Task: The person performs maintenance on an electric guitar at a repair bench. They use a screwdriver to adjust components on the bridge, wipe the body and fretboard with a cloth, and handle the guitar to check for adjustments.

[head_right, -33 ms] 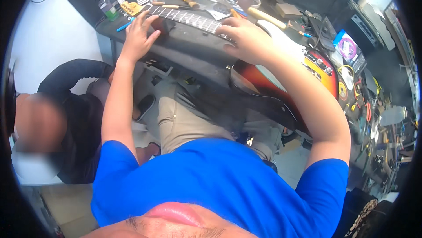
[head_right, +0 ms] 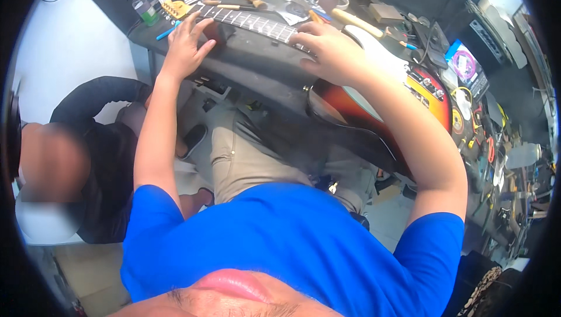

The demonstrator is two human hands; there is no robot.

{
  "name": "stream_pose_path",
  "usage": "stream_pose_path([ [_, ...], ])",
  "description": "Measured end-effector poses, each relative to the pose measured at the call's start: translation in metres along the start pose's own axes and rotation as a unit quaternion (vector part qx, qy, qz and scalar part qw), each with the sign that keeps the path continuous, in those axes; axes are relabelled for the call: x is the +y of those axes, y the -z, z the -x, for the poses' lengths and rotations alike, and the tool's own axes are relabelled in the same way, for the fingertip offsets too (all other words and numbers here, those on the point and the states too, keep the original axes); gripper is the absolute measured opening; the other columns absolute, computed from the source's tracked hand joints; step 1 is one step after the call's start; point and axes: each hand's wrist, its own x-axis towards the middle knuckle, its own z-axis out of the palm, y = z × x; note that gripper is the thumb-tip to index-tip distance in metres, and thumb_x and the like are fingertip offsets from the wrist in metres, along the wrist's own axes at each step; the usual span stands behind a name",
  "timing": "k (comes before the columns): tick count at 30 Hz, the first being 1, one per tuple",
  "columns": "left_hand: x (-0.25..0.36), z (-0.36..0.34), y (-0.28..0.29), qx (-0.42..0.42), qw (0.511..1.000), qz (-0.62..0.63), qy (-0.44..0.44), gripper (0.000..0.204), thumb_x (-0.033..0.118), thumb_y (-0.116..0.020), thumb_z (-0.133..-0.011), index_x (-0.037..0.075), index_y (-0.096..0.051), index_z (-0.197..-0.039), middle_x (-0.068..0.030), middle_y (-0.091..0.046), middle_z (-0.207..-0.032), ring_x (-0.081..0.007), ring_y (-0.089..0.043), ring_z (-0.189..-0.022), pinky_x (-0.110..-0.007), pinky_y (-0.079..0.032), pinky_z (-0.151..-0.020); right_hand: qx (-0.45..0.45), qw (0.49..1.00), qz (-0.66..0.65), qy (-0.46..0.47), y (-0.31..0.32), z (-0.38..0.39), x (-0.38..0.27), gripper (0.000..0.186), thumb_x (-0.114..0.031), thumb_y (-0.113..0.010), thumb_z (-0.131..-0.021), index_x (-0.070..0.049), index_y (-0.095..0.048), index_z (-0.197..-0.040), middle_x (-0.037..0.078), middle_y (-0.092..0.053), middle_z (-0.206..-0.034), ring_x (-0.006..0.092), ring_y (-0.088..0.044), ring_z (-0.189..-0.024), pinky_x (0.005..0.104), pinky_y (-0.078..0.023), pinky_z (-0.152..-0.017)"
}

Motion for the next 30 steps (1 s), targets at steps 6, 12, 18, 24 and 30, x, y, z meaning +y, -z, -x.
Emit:
stream_pose_path([
  [6, -0.018, -0.005, -0.005, -0.011, 0.998, -0.052, -0.042, 0.066, 0.058, -0.07, -0.094, 0.035, -0.051, -0.153, -0.0116, -0.034, -0.167, -0.0352, -0.035, -0.154, -0.064, -0.024, -0.119, -0.017, 1.0, 0.024, 0.003, 0.009, -0.001, -0.014, 0.049, -0.016, -0.076, -0.088, -0.013, -0.064, -0.135, 0.009, -0.058, -0.143, 0.0336, -0.061, -0.126, 0.045, -0.052, -0.105],
  [12, -0.027, -0.009, 0.002, -0.03, 0.993, -0.09, -0.074, 0.076, 0.063, -0.074, -0.088, 0.04, -0.047, -0.155, -0.0098, -0.033, -0.168, -0.0343, -0.035, -0.154, -0.067, -0.027, -0.116, -0.031, 0.998, 0.057, -0.004, 0.012, -0.007, -0.019, 0.05, -0.022, -0.078, -0.087, -0.015, -0.063, -0.135, 0.007, -0.062, -0.14, 0.033, -0.065, -0.117, 0.0452, -0.052, -0.099],
  [18, -0.004, -0.026, 0.038, -0.156, 0.985, -0.072, -0.034, 0.085, 0.067, -0.076, -0.084, 0.034, -0.049, -0.158, -0.0311, -0.028, -0.163, -0.0522, -0.03, -0.15, -0.068, -0.027, -0.118, -0.026, 0.998, 0.061, 0.011, 0.012, -0.006, -0.016, 0.051, -0.021, -0.079, -0.087, -0.015, -0.063, -0.135, 0.007, -0.062, -0.141, 0.0347, -0.064, -0.119, 0.0465, -0.05, -0.102],
  [24, -0.002, -0.025, 0.039, -0.142, 0.987, -0.061, -0.039, 0.08, 0.063, -0.076, -0.086, 0.031, -0.052, -0.156, -0.0301, -0.033, -0.161, -0.0511, -0.033, -0.148, -0.068, -0.028, -0.117, -0.045, 0.997, 0.065, -0.001, 0.015, -0.008, -0.022, 0.048, -0.017, -0.075, -0.09, -0.014, -0.063, -0.136, 0.008, -0.06, -0.139, 0.0327, -0.062, -0.125, 0.0435, -0.054, -0.102],
  [30, 0.004, -0.027, 0.035, -0.046, 0.991, -0.082, -0.09, 0.062, 0.046, -0.077, -0.091, 0.021, -0.062, -0.146, -0.0251, -0.048, -0.154, -0.0447, -0.048, -0.141, -0.064, -0.038, -0.111, -0.043, 0.997, 0.068, -0.012, 0.017, -0.004, -0.018, 0.051, -0.023, -0.079, -0.087, -0.016, -0.063, -0.135, 0.006, -0.063, -0.14, 0.0336, -0.065, -0.118, 0.0456, -0.051, -0.101],
])
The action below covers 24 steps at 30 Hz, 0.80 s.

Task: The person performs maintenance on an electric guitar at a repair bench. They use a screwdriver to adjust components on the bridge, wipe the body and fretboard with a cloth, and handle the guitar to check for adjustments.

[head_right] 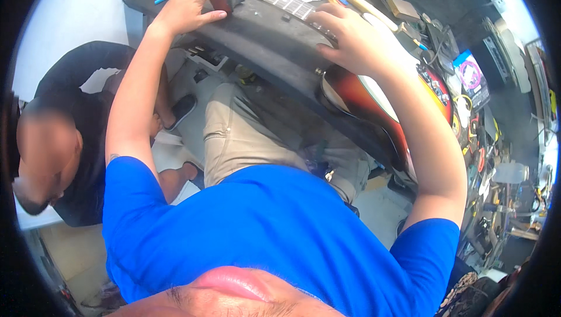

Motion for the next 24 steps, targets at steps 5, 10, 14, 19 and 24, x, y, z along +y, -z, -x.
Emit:
stream_pose_path([
  [5, -0.016, 0.005, -0.029, -0.025, 0.999, 0.008, 0.024, 0.064, 0.05, -0.075, -0.092, 0.033, -0.056, -0.15, -0.0108, -0.04, -0.164, -0.0371, -0.041, -0.149, -0.059, -0.032, -0.115, 0.005, 1.0, -0.004, 0.005, -0.007, -0.002, 0.002, 0.054, -0.024, -0.077, -0.089, -0.018, -0.06, -0.14, 0.005, -0.058, -0.145, 0.0308, -0.063, -0.124, 0.0449, -0.052, -0.103],
  [10, 0.077, -0.03, -0.039, -0.01, 0.999, -0.002, 0.036, 0.079, 0.022, -0.082, -0.083, 0.021, -0.051, -0.155, -0.0109, -0.051, -0.158, -0.0314, -0.048, -0.146, -0.057, -0.037, -0.114, 0.052, 0.998, -0.029, -0.003, -0.01, 0.018, 0.015, 0.053, -0.024, -0.08, -0.088, -0.013, -0.063, -0.137, 0.01, -0.061, -0.14, 0.0333, -0.059, -0.131, 0.0466, -0.052, -0.107],
  [14, 0.153, -0.058, -0.07, 0.097, 0.993, 0.027, -0.053, 0.068, 0.018, -0.077, -0.082, 0.007, -0.058, -0.146, -0.0136, -0.063, -0.146, -0.0305, -0.057, -0.138, -0.05, -0.039, -0.117, 0.097, 0.993, -0.06, -0.034, 0.034, 0.056, 0.024, 0.054, -0.022, -0.078, -0.092, -0.007, -0.061, -0.142, 0.015, -0.063, -0.142, 0.0333, -0.057, -0.135, 0.0445, -0.043, -0.116],
  [19, 0.215, -0.086, -0.066, 0.176, 0.975, 0.084, -0.106, 0.046, 0.01, -0.066, -0.086, 0.005, -0.068, -0.132, -0.0125, -0.074, -0.13, -0.032, -0.07, -0.12, -0.05, -0.046, -0.111, 0.155, 0.972, -0.111, -0.139, 0.079, 0.15, 0.029, 0.042, -0.018, -0.071, -0.096, -0.001, -0.066, -0.134, 0.015, -0.065, -0.139, 0.0277, -0.058, -0.136, 0.0408, -0.043, -0.116],
  [24, 0.215, -0.077, -0.075, 0.206, 0.972, 0.088, -0.067, 0.046, 0.007, -0.068, -0.081, 0.007, -0.071, -0.127, -0.0092, -0.07, -0.137, -0.0248, -0.064, -0.126, -0.049, -0.041, -0.112, 0.313, 0.885, -0.225, -0.262, 0.07, 0.241, 0.028, 0.035, -0.015, -0.067, -0.098, 0.003, -0.068, -0.128, 0.013, -0.068, -0.133, 0.0237, -0.06, -0.13, 0.0392, -0.043, -0.114],
])
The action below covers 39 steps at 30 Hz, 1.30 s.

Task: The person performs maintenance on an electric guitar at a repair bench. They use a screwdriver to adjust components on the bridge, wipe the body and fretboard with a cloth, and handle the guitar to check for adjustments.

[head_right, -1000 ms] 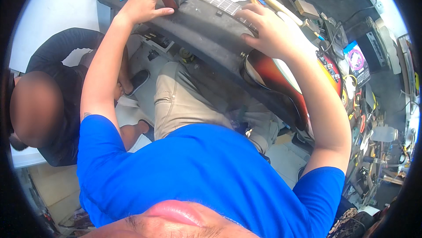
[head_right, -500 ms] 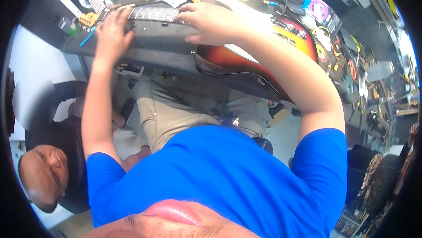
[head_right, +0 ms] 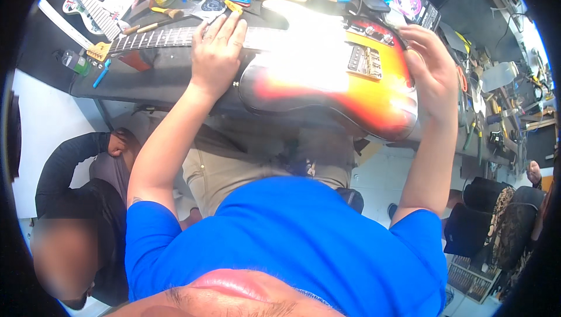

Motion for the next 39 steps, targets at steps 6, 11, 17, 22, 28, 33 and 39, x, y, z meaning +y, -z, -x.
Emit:
stream_pose_path([
  [6, 0.01, -0.006, -0.016, 0.016, 1.0, 0.003, -0.006, 0.04, 0.01, -0.068, -0.086, 0.009, -0.073, -0.125, -0.0046, -0.072, -0.136, -0.0232, -0.066, -0.122, -0.048, -0.042, -0.11, 0.188, 0.978, -0.023, -0.083, 0.049, 0.067, 0.078, 0.027, -0.015, -0.063, -0.106, 0.004, -0.07, -0.124, 0.01, -0.072, -0.123, 0.0192, -0.066, -0.116, 0.0359, -0.05, -0.106],
  [11, 0.012, -0.008, -0.015, 0.017, 0.999, -0.011, -0.03, 0.035, 0.013, -0.067, -0.09, 0.01, -0.074, -0.124, -0.0021, -0.074, -0.131, -0.0213, -0.068, -0.118, -0.046, -0.044, -0.106, 0.283, 0.956, -0.022, -0.074, 0.056, 0.062, 0.114, 0.023, -0.014, -0.062, -0.107, 0.003, -0.071, -0.12, 0.011, -0.073, -0.114, 0.0179, -0.069, -0.103, 0.0338, -0.055, -0.095],
  [17, 0.02, -0.008, -0.022, 0.036, 0.999, -0.004, -0.021, 0.034, 0.013, -0.067, -0.09, 0.013, -0.074, -0.123, 0.0006, -0.073, -0.133, -0.0189, -0.068, -0.117, -0.047, -0.041, -0.105, 0.387, 0.914, -0.124, -0.013, 0.046, 0.054, 0.148, 0.015, -0.01, -0.063, -0.106, 0.002, -0.071, -0.109, 0.009, -0.074, -0.104, 0.0186, -0.071, -0.095, 0.0344, -0.058, -0.09],
  [22, 0.019, -0.005, -0.019, 0.029, 1.0, -0.007, -0.01, 0.039, 0.012, -0.067, -0.086, 0.017, -0.074, -0.124, 0.0033, -0.072, -0.134, -0.0189, -0.067, -0.118, -0.051, -0.037, -0.108, 0.123, 0.98, 0.146, -0.06, 0.002, 0.028, 0.079, 0.018, -0.01, -0.069, -0.1, 0.001, -0.071, -0.114, 0.009, -0.072, -0.113, 0.0201, -0.068, -0.107, 0.0322, -0.05, -0.097],
  [28, 0.01, -0.001, -0.014, 0.057, 0.998, -0.011, -0.003, 0.045, 0.01, -0.069, -0.085, 0.017, -0.071, -0.129, -0.005, -0.065, -0.146, -0.0234, -0.063, -0.126, -0.052, -0.034, -0.113, -0.088, 0.961, 0.264, 0.008, -0.03, 0.004, 0.029, 0.036, -0.014, -0.073, -0.093, 0.001, -0.066, -0.126, 0.019, -0.067, -0.128, 0.0344, -0.063, -0.125, 0.0408, -0.046, -0.109],
  [33, 0.017, 0.027, 0.033, 0.121, 0.945, 0.14, 0.271, 0.045, 0.002, -0.066, -0.091, 0.002, -0.062, -0.136, -0.0212, -0.049, -0.154, -0.0374, -0.06, -0.129, -0.048, -0.041, -0.116, 0.124, 0.91, 0.267, -0.293, 0.04, 0.073, 0.08, 0.041, -0.024, -0.072, -0.099, 0.003, -0.066, -0.129, 0.02, -0.071, -0.12, 0.0302, -0.069, -0.113, 0.0393, -0.052, -0.101],
  [39, 0.001, 0.032, 0.034, 0.045, 0.223, 0.816, 0.531, 0.046, 0.027, -0.059, -0.108, -0.003, -0.051, -0.142, -0.0272, -0.058, -0.146, -0.0428, -0.053, -0.14, -0.056, -0.042, -0.121, 0.039, 0.876, 0.286, -0.386, 0.033, 0.103, 0.077, 0.063, -0.054, -0.062, -0.102, 0.005, -0.067, -0.124, 0.026, -0.075, -0.113, 0.0384, -0.072, -0.113, 0.0428, -0.054, -0.097],
])
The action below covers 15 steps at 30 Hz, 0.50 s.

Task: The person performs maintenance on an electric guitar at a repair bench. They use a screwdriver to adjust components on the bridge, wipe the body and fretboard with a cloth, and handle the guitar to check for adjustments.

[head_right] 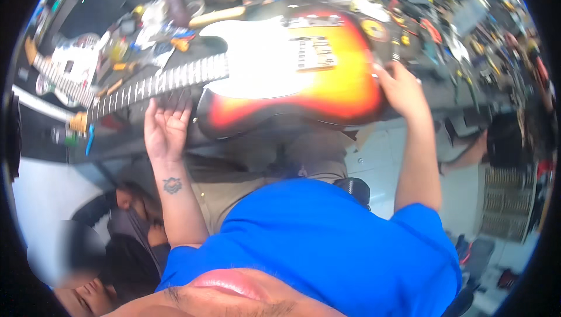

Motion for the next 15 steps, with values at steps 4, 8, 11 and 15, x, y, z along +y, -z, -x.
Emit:
stream_pose_path([
  [4, -0.014, -0.042, -0.02, -0.028, 0.997, 0.067, 0.024, 0.044, 0.03, -0.058, -0.11, 0.002, -0.05, -0.144, -0.0229, -0.061, -0.143, -0.0373, -0.058, -0.137, -0.057, -0.046, -0.119, -0.063, 0.99, -0.115, -0.044, -0.005, -0.016, -0.012, 0.072, -0.06, -0.057, -0.102, 0.008, -0.067, -0.125, 0.033, -0.07, -0.124, 0.0415, -0.068, -0.119, 0.0461, -0.051, -0.104],
  [8, -0.027, -0.054, -0.029, 0.092, 0.994, -0.036, -0.04, 0.034, 0.02, -0.059, -0.109, -0.001, -0.052, -0.136, -0.0245, -0.066, -0.135, -0.0347, -0.067, -0.124, -0.052, -0.059, -0.105, 0.035, 0.997, 0.049, -0.058, -0.017, 0.007, -0.046, 0.078, -0.064, -0.059, -0.099, 0.012, -0.065, -0.119, 0.034, -0.067, -0.123, 0.0475, -0.063, -0.122, 0.0511, -0.05, -0.106],
  [11, -0.017, -0.04, -0.051, 0.073, 0.992, -0.073, -0.072, 0.039, 0.021, -0.058, -0.109, -0.005, -0.05, -0.137, -0.0257, -0.067, -0.134, -0.034, -0.07, -0.121, -0.05, -0.06, -0.103, 0.022, 0.998, -0.009, -0.065, -0.012, 0.004, -0.038, 0.074, -0.064, -0.059, -0.099, 0.009, -0.068, -0.106, 0.034, -0.069, -0.113, 0.0479, -0.065, -0.115, 0.052, -0.051, -0.099],
  [15, -0.007, -0.018, -0.104, 0.038, 0.988, -0.117, -0.097, 0.041, 0.022, -0.058, -0.11, -0.008, -0.051, -0.138, -0.0253, -0.067, -0.133, -0.0319, -0.071, -0.118, -0.048, -0.063, -0.099, 0.022, 0.998, -0.018, -0.064, -0.001, 0.008, -0.029, 0.07, -0.061, -0.058, -0.1, 0.008, -0.07, -0.108, 0.033, -0.069, -0.113, 0.0473, -0.065, -0.113, 0.0518, -0.05, -0.097],
])
